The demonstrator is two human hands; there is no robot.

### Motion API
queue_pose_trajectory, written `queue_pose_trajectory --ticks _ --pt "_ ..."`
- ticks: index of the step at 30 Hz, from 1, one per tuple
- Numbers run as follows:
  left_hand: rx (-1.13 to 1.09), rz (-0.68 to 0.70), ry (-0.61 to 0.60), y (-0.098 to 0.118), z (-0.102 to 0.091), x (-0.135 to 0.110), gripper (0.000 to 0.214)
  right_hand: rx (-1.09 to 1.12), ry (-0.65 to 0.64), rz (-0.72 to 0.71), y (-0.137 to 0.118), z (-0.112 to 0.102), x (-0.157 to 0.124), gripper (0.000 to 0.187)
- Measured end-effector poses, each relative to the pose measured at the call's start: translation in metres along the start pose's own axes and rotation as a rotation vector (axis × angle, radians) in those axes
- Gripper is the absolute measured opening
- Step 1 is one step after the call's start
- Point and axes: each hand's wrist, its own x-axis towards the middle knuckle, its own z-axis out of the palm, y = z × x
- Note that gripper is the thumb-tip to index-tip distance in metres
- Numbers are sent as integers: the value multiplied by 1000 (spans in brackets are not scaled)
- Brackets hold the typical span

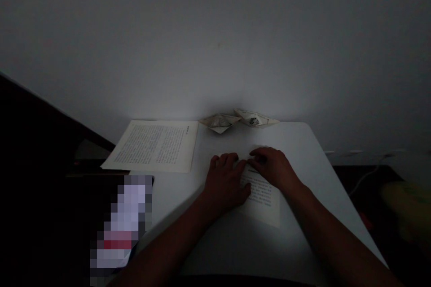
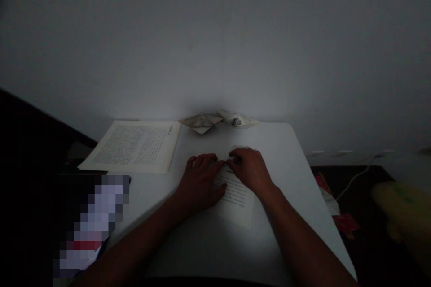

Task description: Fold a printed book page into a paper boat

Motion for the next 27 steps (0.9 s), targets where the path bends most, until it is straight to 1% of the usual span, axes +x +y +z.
queue_pose_trajectory --ticks 9,19,23,27 --pt "-4 -36 16 -5 3 -1 59 -74 24 25 -7 3 0 21" --pt "-32 -44 24 -11 6 -2 59 -71 13 12 -4 6 0 21" --pt "-53 -13 50 -16 7 -2 61 -44 -4 -29 -2 4 -1 19" --pt "-69 0 63 -19 8 -1 61 -55 -41 -98 -7 0 -5 19"
